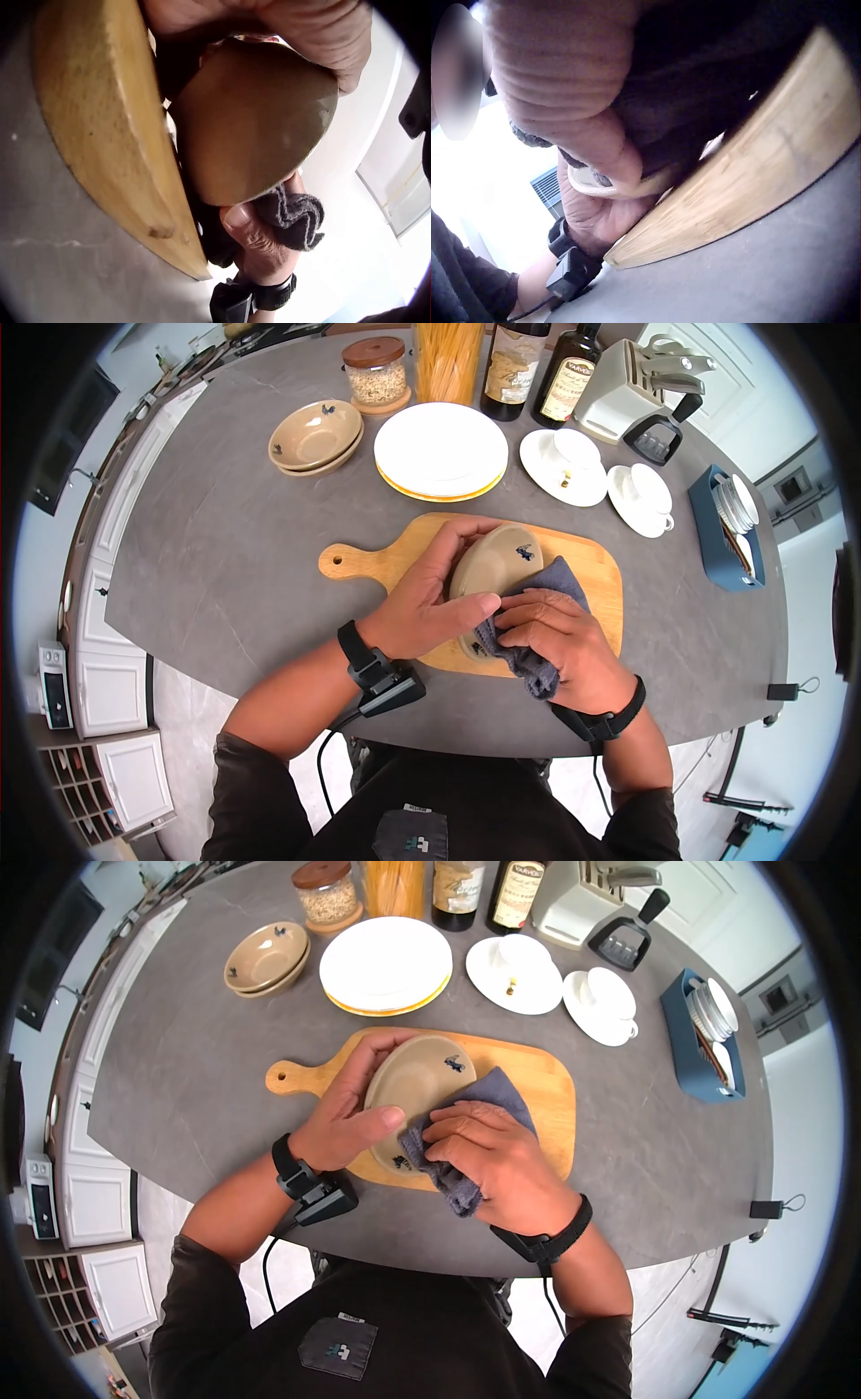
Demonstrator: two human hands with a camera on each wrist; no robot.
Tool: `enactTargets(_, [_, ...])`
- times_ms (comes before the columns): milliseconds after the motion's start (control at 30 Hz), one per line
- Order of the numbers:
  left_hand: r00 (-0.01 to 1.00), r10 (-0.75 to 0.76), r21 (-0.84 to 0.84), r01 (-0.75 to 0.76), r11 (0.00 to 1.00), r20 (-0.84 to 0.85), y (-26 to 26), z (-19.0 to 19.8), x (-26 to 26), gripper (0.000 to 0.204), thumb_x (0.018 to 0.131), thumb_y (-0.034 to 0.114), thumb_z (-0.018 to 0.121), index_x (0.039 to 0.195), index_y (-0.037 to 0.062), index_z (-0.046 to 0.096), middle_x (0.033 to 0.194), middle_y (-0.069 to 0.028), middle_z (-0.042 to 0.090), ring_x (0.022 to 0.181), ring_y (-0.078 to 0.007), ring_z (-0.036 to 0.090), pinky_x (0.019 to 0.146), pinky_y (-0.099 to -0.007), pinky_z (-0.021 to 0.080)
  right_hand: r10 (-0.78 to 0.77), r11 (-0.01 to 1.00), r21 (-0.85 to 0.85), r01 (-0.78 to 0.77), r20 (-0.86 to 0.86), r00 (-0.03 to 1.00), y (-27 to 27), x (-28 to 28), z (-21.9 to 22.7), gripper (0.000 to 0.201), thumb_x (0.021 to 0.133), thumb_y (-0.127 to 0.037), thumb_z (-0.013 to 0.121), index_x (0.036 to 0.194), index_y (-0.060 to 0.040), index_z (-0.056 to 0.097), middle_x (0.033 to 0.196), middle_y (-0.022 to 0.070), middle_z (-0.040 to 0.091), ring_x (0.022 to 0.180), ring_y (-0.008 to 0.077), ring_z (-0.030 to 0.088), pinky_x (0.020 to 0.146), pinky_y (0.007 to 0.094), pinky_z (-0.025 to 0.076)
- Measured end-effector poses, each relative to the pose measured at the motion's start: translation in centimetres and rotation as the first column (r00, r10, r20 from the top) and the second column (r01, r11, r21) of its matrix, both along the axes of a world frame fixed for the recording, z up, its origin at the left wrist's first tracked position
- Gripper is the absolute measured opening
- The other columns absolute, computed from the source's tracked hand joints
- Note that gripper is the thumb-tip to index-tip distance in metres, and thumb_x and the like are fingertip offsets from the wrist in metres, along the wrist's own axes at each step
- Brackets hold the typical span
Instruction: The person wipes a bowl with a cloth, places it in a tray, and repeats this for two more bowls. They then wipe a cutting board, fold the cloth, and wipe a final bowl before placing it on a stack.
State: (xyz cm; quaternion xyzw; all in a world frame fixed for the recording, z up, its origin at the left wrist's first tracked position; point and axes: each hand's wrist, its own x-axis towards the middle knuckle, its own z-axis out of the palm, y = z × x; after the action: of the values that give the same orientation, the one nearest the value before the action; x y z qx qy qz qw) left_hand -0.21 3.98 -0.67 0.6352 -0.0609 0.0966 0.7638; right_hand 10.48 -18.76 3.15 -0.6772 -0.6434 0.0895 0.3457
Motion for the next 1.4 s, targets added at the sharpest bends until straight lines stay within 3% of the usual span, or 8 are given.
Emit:
enactTargets(167, [1.000, -0.008, 0.065, 0.007, 0.998, 0.004, 0.2, 0.2, -0.1, 0.088, 0.094, 0.033, 0.078, 0.163, 0.0012, 0.035, 0.157, -0.0150, 0.049, 0.148, -0.0242, 0.048, 0.125, -0.0422, 0.038, -0.028, 1.000, -0.007, 0.028, 0.053, 0.998, -0.1, 0.2, -0.1, 0.043, 0.069, -0.002, 0.081, 0.111, -0.0027, 0.074, 0.122, 0.0118, 0.074, 0.129, 0.0362, 0.067, 0.115, 0.0509, 0.050])
enactTargets(233, [1.000, -0.022, 0.036, 0.022, 0.999, 0.004, 0.2, 0.1, 0.0, 0.089, 0.092, 0.032, 0.078, 0.164, 0.0011, 0.035, 0.158, -0.0151, 0.049, 0.148, -0.0245, 0.048, 0.126, -0.0424, 0.037, -0.173, 0.985, 0.089, 0.151, 0.364, 0.915, 0.1, 0.4, 0.0, 0.042, 0.070, -0.003, 0.078, 0.112, -0.0026, 0.076, 0.122, 0.0121, 0.075, 0.129, 0.0349, 0.068, 0.115, 0.0516, 0.051])
enactTargets(333, [1.000, -0.031, 0.028, 0.031, 0.999, -0.003, 0.2, 0.3, -0.1, 0.090, 0.092, 0.031, 0.079, 0.164, 0.0014, 0.035, 0.158, -0.0146, 0.049, 0.149, -0.0245, 0.047, 0.126, -0.0426, 0.036, -0.340, 0.940, 0.170, 0.295, 0.432, 0.835, 0.1, 0.1, 0.1, 0.041, 0.071, -0.002, 0.077, 0.112, -0.0027, 0.077, 0.118, 0.0123, 0.076, 0.126, 0.0340, 0.069, 0.111, 0.0500, 0.053])
enactTargets(633, [0.999, -0.028, 0.034, 0.027, 0.999, 0.024, 0.2, -0.2, -0.2, 0.089, 0.092, 0.028, 0.079, 0.165, 0.0016, 0.034, 0.159, -0.0139, 0.047, 0.148, -0.0247, 0.047, 0.127, -0.0430, 0.036, -0.179, 0.984, 0.053, 0.172, 0.153, 0.972, 0.3, -1.7, 0.0, 0.044, 0.067, -0.003, 0.078, 0.111, -0.0022, 0.076, 0.110, 0.0101, 0.077, 0.106, 0.0332, 0.070, 0.089, 0.0450, 0.053])
enactTargets(900, [0.999, -0.032, 0.055, 0.030, 0.998, 0.029, 0.4, -0.2, -0.1, 0.089, 0.092, 0.027, 0.079, 0.165, 0.0022, 0.034, 0.158, -0.0138, 0.047, 0.149, -0.0245, 0.046, 0.127, -0.0429, 0.036, -0.341, 0.940, 0.141, 0.310, 0.374, 0.863, 0.3, -1.3, -0.3, 0.046, 0.064, -0.002, 0.080, 0.109, -0.0041, 0.076, 0.124, 0.0100, 0.076, 0.114, 0.0322, 0.067, 0.095, 0.0449, 0.050])
enactTargets(1100, [0.999, -0.023, 0.056, 0.021, 0.998, 0.032, 0.3, -0.3, -0.2, 0.090, 0.092, 0.027, 0.080, 0.165, 0.0029, 0.034, 0.158, -0.0135, 0.047, 0.148, -0.0243, 0.047, 0.127, -0.0426, 0.036, -0.135, 0.991, -0.026, 0.133, -0.083, 0.987, 0.0, -0.8, -0.5, 0.039, 0.064, 0.001, 0.081, 0.102, -0.0044, 0.073, 0.126, 0.0106, 0.077, 0.114, 0.0324, 0.068, 0.095, 0.0438, 0.050])
enactTargets(1300, [0.999, -0.022, 0.068, 0.020, 0.998, 0.028, 0.4, -0.4, -0.2, 0.090, 0.091, 0.027, 0.080, 0.166, 0.0033, 0.034, 0.158, -0.0133, 0.047, 0.148, -0.0243, 0.047, 0.126, -0.0424, 0.036, -0.360, 0.933, 0.133, 0.335, 0.388, 0.848, 0.2, -0.7, -0.3, 0.036, 0.065, -0.004, 0.081, 0.100, -0.0058, 0.073, 0.119, 0.0087, 0.079, 0.112, 0.0309, 0.068, 0.093, 0.0433, 0.050])
enactTargets(1400, [0.999, -0.027, 0.061, 0.026, 0.998, 0.029, 0.5, -0.4, -0.1, 0.091, 0.091, 0.027, 0.080, 0.166, 0.0031, 0.033, 0.158, -0.0133, 0.047, 0.148, -0.0243, 0.047, 0.126, -0.0424, 0.037, -0.307, 0.952, 0.089, 0.294, 0.328, 0.893, 0.1, -0.8, -0.1, 0.036, 0.063, -0.003, 0.082, 0.097, -0.0059, 0.072, 0.115, 0.0076, 0.079, 0.109, 0.0311, 0.068, 0.091, 0.0431, 0.050])
